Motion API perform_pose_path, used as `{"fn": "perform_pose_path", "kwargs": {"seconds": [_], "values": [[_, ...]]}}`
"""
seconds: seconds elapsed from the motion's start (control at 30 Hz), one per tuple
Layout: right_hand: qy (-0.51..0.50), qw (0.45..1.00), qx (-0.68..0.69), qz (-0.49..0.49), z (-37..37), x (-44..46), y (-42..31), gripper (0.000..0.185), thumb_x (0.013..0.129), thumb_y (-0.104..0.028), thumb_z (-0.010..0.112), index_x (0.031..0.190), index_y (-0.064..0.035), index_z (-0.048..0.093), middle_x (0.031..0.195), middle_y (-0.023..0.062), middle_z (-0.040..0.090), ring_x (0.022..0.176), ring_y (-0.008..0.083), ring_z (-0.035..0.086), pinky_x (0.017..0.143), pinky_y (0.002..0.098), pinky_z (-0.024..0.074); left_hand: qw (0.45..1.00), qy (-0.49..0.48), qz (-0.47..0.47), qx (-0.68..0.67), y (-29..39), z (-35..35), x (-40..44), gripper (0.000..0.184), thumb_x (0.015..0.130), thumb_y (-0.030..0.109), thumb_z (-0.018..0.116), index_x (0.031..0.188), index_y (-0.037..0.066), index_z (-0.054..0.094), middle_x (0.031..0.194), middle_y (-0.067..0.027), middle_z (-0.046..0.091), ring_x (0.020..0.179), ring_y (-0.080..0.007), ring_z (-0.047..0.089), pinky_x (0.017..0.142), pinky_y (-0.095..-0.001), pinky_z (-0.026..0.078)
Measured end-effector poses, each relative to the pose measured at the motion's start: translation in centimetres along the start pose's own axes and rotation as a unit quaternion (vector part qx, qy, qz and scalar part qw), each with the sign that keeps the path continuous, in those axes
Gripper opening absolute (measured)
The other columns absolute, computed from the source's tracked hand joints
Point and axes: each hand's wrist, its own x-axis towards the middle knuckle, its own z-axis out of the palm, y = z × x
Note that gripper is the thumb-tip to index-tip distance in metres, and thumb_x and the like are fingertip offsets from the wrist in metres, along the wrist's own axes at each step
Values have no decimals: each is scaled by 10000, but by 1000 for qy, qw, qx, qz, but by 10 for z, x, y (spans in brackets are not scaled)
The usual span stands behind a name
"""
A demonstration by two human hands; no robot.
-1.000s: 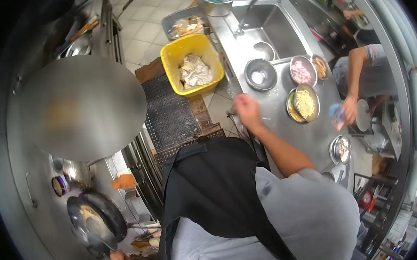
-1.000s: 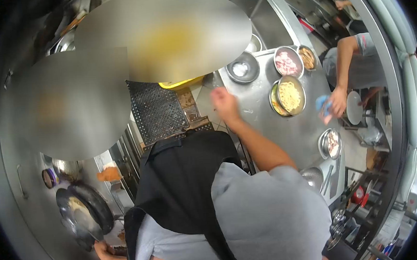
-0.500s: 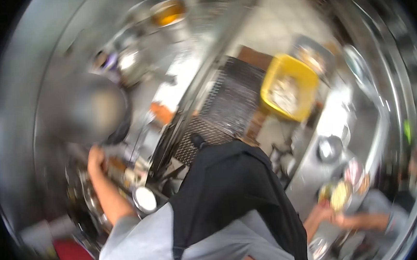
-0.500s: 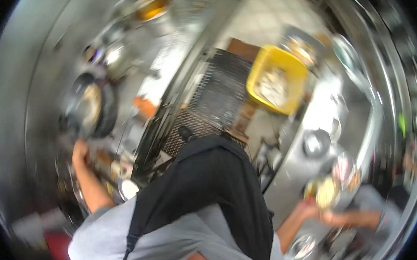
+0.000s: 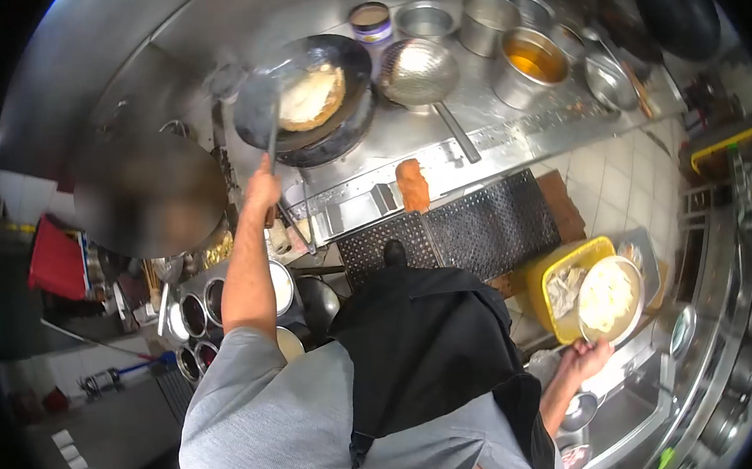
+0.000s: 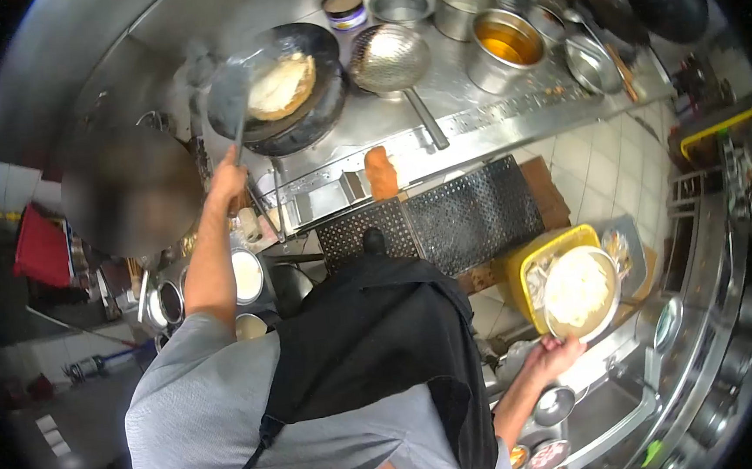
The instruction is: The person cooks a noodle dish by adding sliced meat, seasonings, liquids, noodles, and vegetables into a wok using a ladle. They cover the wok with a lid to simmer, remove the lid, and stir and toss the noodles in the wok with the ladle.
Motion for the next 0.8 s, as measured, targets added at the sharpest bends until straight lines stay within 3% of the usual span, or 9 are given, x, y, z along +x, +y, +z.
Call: {"fn": "perform_pose_path", "kwargs": {"seconds": [0.03,0.1,0.2,0.23,0.43,0.57,0.67,0.8], "values": [[-82,996,-13,15,25,2,13,128,870,-44,501,994,-41,532,639,16,525,423,68,388,378,229,340,998,21,38,-40,-36,31,24,688,882,209,548,1535,196,331,1270,-280,597,1188,-421,579,1028,-459,441],[-180,982,-38,32,67,1,44,134,874,-23,478,997,-45,526,610,7,518,395,71,385,364,235,342,995,43,58,-76,-43,8,5,672,885,207,576,1520,215,359,1215,-271,624,1137,-428,601,990,-466,466],[-215,973,-54,58,138,-34,62,135,870,18,459,967,-55,516,578,2,495,377,72,382,352,245,360,999,5,13,-41,-25,-50,-37,666,880,194,613,1505,235,387,1137,-275,645,1066,-440,619,944,-473,488],[-282,956,-40,67,143,-27,79,108,878,10,466,947,-66,499,566,-1,481,376,74,384,353,245,360,998,10,23,-60,-30,-49,-44,667,878,190,619,1503,240,389,1121,-278,646,1050,-443,621,932,-476,491],[-323,936,-94,105,226,-62,110,120,876,20,483,894,-97,465,613,19,504,389,96,403,352,251,353,995,-48,37,-81,-49,-58,-48,662,882,147,619,1498,251,399,1070,-282,652,1004,-449,626,904,-490,487],[-355,920,-119,120,267,-69,122,151,877,20,485,853,-118,430,607,28,501,381,100,400,339,249,335,996,-75,10,-51,-23,-94,-64,652,884,141,610,1495,245,406,1077,-266,657,1001,-437,630,907,-484,488],[-387,904,-117,137,287,-61,136,155,882,23,483,848,-121,437,592,26,502,365,92,384,331,249,320,994,-86,32,-62,-45,-74,-52,650,882,138,606,1492,243,409,1074,-260,660,995,-434,634,908,-485,491],[-418,887,-117,154,319,-52,141,163,881,33,486,838,-119,444,589,19,505,369,86,388,332,236,313,996,-38,-12,-80,-12,-87,-68,641,874,138,603,1481,246,428,1058,-263,664,976,-442,638,899,-489,498]]}}
